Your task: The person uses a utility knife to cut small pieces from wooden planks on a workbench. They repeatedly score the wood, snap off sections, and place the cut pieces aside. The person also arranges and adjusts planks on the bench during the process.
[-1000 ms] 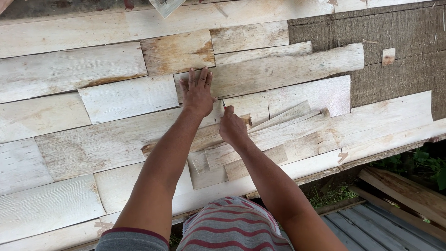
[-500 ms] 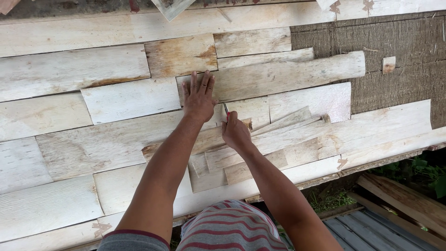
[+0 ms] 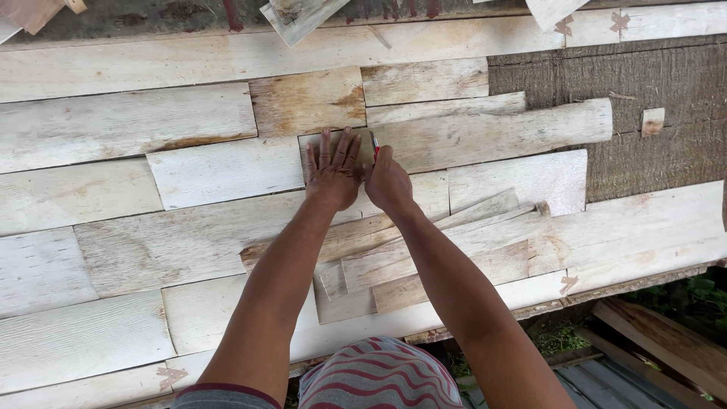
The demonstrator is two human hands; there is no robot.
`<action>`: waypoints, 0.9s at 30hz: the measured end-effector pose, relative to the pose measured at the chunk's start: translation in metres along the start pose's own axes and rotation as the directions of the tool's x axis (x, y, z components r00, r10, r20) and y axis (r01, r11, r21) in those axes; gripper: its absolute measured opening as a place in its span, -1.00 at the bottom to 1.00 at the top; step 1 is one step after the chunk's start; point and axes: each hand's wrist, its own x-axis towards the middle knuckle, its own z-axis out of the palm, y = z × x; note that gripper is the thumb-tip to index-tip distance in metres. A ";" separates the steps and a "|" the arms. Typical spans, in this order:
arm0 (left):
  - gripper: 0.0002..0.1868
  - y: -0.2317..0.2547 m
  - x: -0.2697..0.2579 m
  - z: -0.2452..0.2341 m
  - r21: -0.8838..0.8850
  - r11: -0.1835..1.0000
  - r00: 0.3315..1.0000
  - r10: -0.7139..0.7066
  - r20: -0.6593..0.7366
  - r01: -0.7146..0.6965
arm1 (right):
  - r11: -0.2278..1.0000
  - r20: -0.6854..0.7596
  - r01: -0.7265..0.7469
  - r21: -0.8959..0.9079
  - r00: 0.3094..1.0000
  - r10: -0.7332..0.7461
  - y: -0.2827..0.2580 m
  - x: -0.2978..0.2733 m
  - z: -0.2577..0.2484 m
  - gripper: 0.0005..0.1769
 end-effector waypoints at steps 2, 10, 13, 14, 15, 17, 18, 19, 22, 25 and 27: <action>-0.23 0.000 0.002 0.002 0.008 1.000 1.000 0.001 -0.001 -0.001 | 1.000 0.005 -0.004 -0.023 1.000 0.005 0.000 0.011 0.003 -0.70; -0.18 -0.003 0.006 0.011 0.028 1.000 0.999 0.004 -0.032 -0.004 | 0.996 0.017 -0.050 -0.070 0.999 0.052 0.004 0.026 0.018 -0.65; -0.22 -0.002 0.004 0.010 0.003 1.000 0.999 0.010 -0.037 -0.010 | 0.995 0.015 -0.061 -0.075 0.998 0.063 0.003 0.027 0.020 -0.66; -0.23 -0.002 0.003 0.008 -0.003 1.000 0.999 0.007 -0.040 -0.007 | 0.995 0.011 -0.065 -0.075 0.998 0.066 0.002 0.027 0.020 -0.67; -0.25 -0.001 0.002 0.008 -0.009 1.000 0.999 0.005 -0.040 -0.005 | 0.995 0.008 -0.071 -0.074 0.997 0.072 0.001 0.027 0.020 -0.67; -0.26 0.000 -0.001 0.006 -0.003 1.000 0.999 0.004 -0.042 -0.004 | 0.994 0.009 -0.075 -0.074 0.997 0.076 0.006 0.028 0.026 -0.66; -0.27 0.000 -0.001 0.004 0.004 1.000 0.999 0.002 -0.045 -0.002 | 0.994 0.008 -0.078 -0.073 0.997 0.079 0.009 0.030 0.028 -0.65; -0.27 0.001 -0.002 0.003 0.003 1.000 0.999 0.002 -0.041 -0.002 | 0.994 0.011 -0.080 -0.074 0.997 0.081 0.010 0.031 0.029 -0.65; -0.31 0.003 -0.002 0.000 -0.011 1.000 0.999 -0.003 -0.034 0.003 | 0.996 -0.012 -0.067 -0.055 0.998 0.067 0.010 0.031 0.028 -0.66; -0.29 0.002 -0.001 0.002 0.009 1.000 1.000 -0.014 -0.022 0.014 | 0.997 -0.008 -0.066 -0.049 0.998 0.065 0.006 0.027 0.026 -0.66; -0.29 0.003 -0.001 0.002 0.011 1.000 1.000 -0.015 -0.015 0.015 | 0.997 -0.013 -0.052 -0.049 0.999 0.051 0.008 0.029 0.025 -0.66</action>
